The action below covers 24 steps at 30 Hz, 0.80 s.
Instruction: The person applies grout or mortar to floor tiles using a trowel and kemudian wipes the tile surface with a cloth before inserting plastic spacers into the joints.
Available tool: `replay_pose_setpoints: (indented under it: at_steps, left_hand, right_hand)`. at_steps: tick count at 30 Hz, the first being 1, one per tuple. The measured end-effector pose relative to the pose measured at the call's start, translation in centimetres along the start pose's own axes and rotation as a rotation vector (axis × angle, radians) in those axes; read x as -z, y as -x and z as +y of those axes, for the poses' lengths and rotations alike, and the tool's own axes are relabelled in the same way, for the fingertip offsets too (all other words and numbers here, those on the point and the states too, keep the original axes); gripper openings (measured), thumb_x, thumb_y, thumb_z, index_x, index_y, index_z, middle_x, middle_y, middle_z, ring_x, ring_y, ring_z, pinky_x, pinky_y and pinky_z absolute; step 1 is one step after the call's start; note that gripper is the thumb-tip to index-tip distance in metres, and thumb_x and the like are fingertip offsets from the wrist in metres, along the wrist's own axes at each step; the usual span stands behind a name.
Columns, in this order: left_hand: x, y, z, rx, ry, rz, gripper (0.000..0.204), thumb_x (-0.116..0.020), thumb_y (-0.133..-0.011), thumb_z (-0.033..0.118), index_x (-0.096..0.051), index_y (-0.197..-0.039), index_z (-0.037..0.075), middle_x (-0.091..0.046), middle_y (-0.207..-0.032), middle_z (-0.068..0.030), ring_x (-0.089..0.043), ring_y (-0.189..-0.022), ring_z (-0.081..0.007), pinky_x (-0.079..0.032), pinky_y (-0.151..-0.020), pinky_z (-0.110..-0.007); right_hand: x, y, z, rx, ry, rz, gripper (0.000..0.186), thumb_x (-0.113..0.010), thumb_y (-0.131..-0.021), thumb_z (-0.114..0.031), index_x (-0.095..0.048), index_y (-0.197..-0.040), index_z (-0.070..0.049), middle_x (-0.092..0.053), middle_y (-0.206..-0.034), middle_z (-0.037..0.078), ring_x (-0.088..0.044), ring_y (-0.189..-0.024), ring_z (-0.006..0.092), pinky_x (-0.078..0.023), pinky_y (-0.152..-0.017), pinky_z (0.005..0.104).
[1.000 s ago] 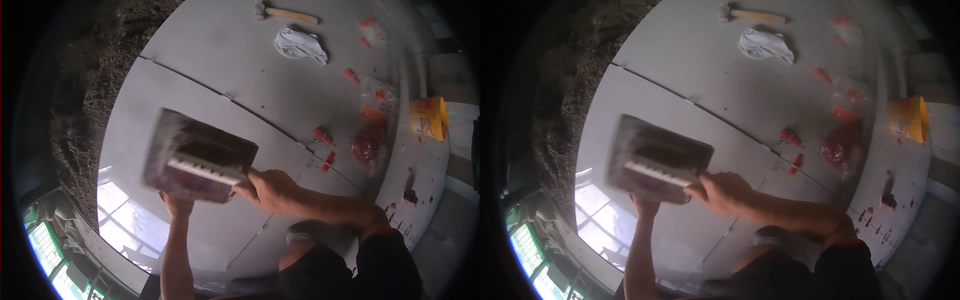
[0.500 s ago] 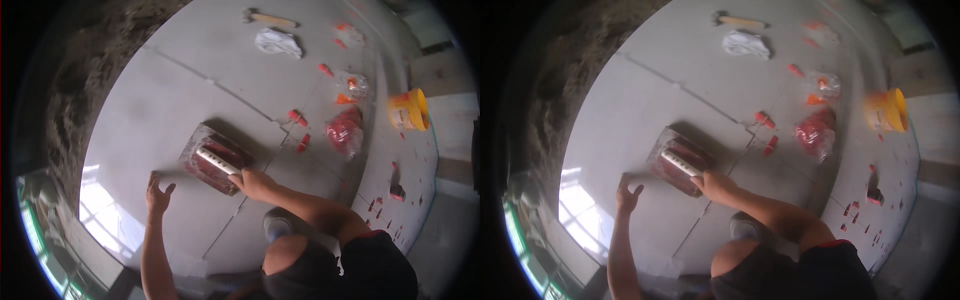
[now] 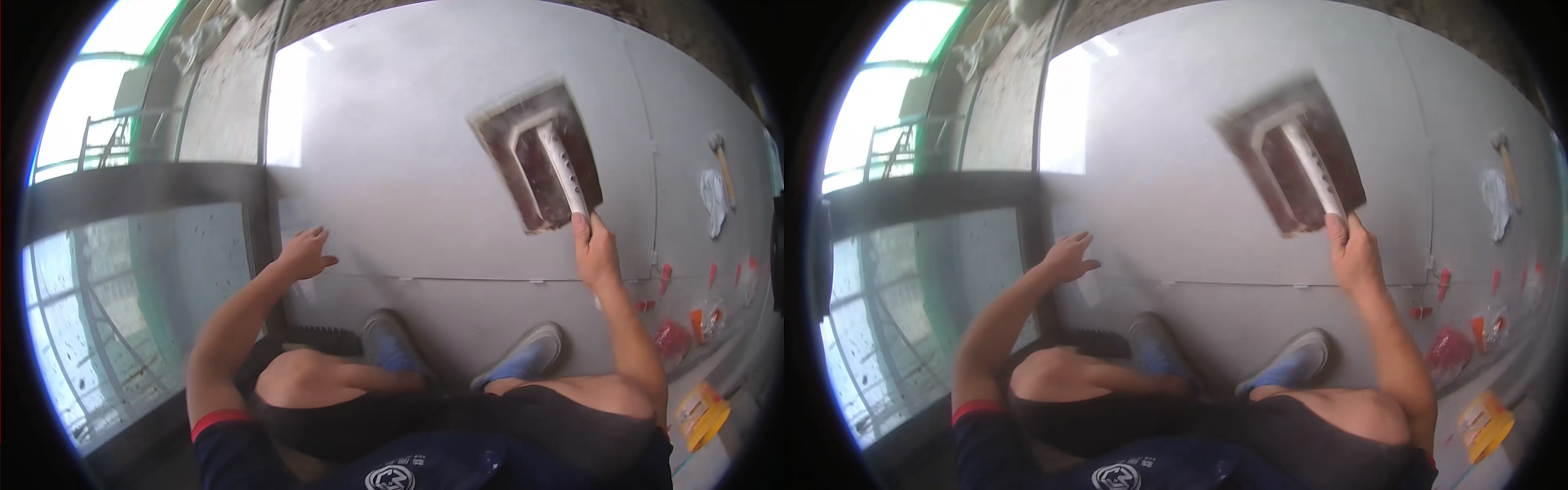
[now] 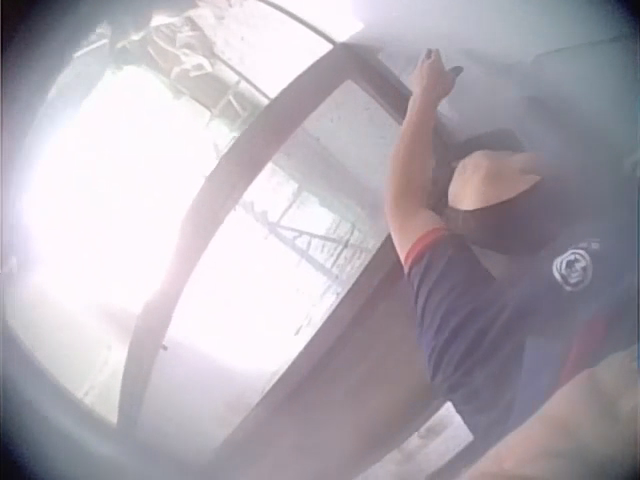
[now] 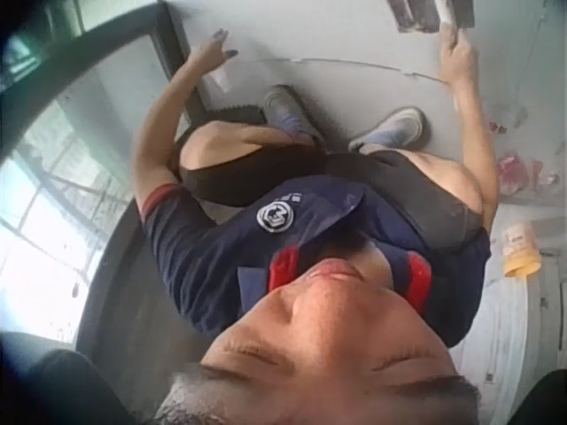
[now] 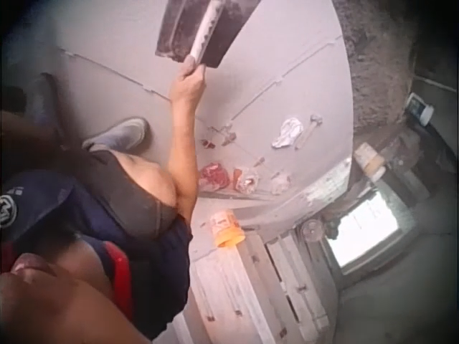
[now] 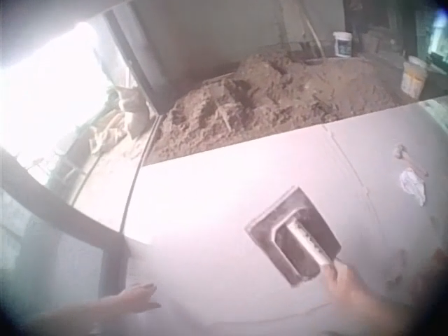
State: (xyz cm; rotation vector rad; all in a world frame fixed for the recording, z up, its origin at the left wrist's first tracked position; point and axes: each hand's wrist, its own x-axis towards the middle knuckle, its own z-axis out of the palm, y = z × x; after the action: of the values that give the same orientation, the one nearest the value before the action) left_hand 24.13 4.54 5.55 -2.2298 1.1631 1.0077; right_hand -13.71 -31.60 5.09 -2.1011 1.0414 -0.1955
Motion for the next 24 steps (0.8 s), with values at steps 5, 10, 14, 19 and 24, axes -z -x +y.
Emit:
replay_pose_setpoints:
  at_steps: [5, 10, 14, 19, 24]
  left_hand:
    - [-8.8, -5.2, 1.6, 0.032, 0.261, 0.464, 0.088, -0.056, -0.092, 0.052, -0.023, -0.148, -0.009, -0.025, -0.154, -0.0281, -0.024, -0.144, -0.0401, -0.021, -0.116, -0.050]
    - [-14.3, -8.0, 3.1, 0.158, 0.239, 0.865, 0.087, -0.043, -0.096, 0.054, -0.016, -0.149, -0.010, -0.017, -0.154, -0.0345, -0.012, -0.145, -0.0485, -0.010, -0.117, -0.056]
    - [-18.7, -7.3, 7.2, 0.161, 0.372, 1.021, 0.079, -0.055, -0.091, 0.040, -0.028, -0.147, -0.009, -0.020, -0.155, -0.0306, -0.014, -0.147, -0.0430, -0.009, -0.119, -0.052]
    - [-18.7, -5.0, 9.5, 0.204, 0.496, 0.901, 0.086, -0.053, -0.090, 0.048, -0.024, -0.150, -0.006, -0.018, -0.158, -0.0262, -0.014, -0.148, -0.0392, -0.010, -0.120, -0.049]
    - [-19.7, -3.1, 10.8, 0.279, 0.593, 0.851, 0.083, -0.045, -0.093, 0.051, -0.025, -0.149, -0.007, -0.017, -0.158, -0.0248, -0.012, -0.149, -0.0372, -0.009, -0.120, -0.047]
  right_hand:
    - [-0.7, -1.7, 8.2, -0.133, 0.136, -0.168, 0.058, -0.044, -0.100, -0.050, -0.063, -0.103, 0.004, -0.067, -0.092, 0.027, -0.064, -0.091, 0.0424, -0.048, -0.080, 0.0445]
    - [1.1, -3.2, 2.9, -0.387, 0.207, -0.345, 0.061, -0.040, -0.098, -0.061, -0.054, -0.082, -0.003, -0.052, -0.060, 0.005, -0.052, -0.051, 0.0190, -0.043, -0.048, 0.0356]
    - [3.8, -3.0, -5.8, -0.423, -0.062, -0.415, 0.050, -0.044, -0.098, -0.059, -0.047, -0.082, -0.012, -0.037, -0.055, -0.006, -0.036, -0.043, 0.0053, -0.029, -0.037, 0.0267]
    - [4.1, -2.7, -10.2, -0.003, -0.371, -0.441, 0.031, -0.045, -0.104, -0.036, -0.057, -0.103, -0.007, -0.052, -0.082, -0.001, -0.049, -0.067, 0.0042, -0.042, -0.054, 0.0219]
    - [-7.6, -2.2, -2.2, 0.382, 0.183, -0.342, 0.037, -0.041, -0.105, -0.034, -0.056, -0.093, -0.002, -0.052, -0.073, 0.004, -0.048, -0.069, 0.0118, -0.044, -0.066, 0.0305]
